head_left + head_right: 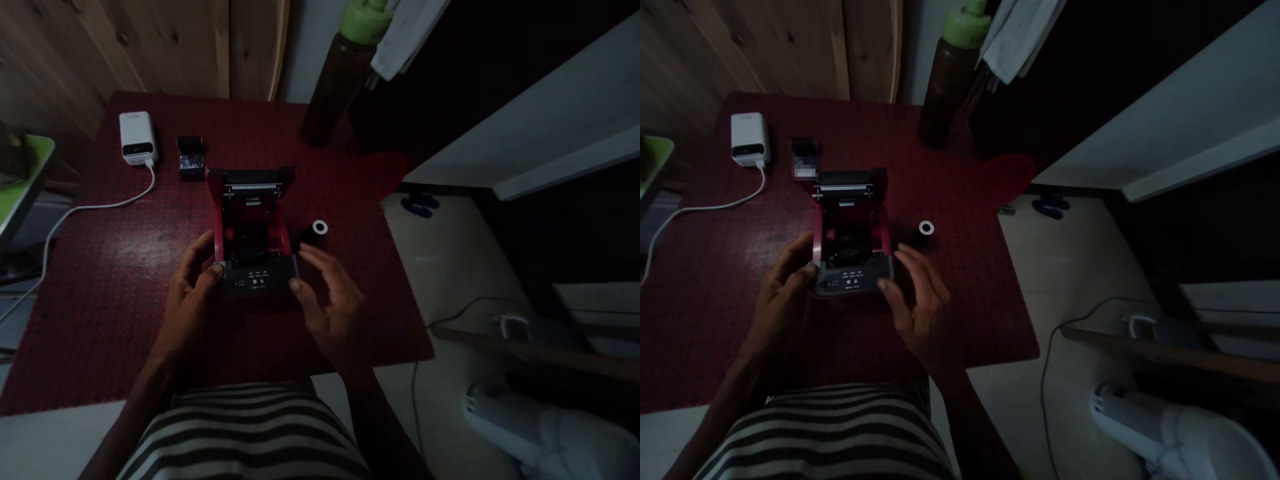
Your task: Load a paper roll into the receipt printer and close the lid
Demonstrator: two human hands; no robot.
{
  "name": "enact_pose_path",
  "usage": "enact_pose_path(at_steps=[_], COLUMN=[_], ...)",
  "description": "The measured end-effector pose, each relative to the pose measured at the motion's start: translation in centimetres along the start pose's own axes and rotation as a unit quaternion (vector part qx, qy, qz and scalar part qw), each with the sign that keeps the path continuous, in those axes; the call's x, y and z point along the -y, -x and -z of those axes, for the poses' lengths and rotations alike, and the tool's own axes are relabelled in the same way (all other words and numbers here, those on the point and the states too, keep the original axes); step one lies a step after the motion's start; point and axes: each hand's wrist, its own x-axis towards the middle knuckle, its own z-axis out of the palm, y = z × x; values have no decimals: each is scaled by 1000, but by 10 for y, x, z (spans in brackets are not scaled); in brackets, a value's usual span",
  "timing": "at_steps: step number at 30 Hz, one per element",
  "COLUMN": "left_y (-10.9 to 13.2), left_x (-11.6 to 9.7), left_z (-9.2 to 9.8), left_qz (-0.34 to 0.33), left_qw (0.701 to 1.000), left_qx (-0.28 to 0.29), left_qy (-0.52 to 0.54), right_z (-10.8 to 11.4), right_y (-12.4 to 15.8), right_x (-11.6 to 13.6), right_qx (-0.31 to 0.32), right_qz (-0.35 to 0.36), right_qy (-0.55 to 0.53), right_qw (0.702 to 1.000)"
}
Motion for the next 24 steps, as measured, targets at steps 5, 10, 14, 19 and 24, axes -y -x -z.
enact_pose_path(at_steps=[5, 10, 14, 19, 24], left_y=[-2, -3, -2, -1, -1], left_x=[9, 15, 16, 17, 18], left_z=[4, 6, 7, 6, 6], left_qz=[-67, -93, -94, -82, -82], left_qw=[997, 995, 994, 996, 996], left_qx=[25, 38, 46, 46, 38], left_qy=[-1, -23, -16, -5, -7], right_z=[-10, -39, -45, -39, -10], right_y=[-73, -130, -143, -144, -123], right_x=[12, 36, 44, 46, 54], right_qx=[149, 396, 468, 466, 329], right_qz=[104, 82, 80, 87, 117], right_qy=[90, 261, 284, 277, 225], right_qw=[979, 876, 833, 836, 910])
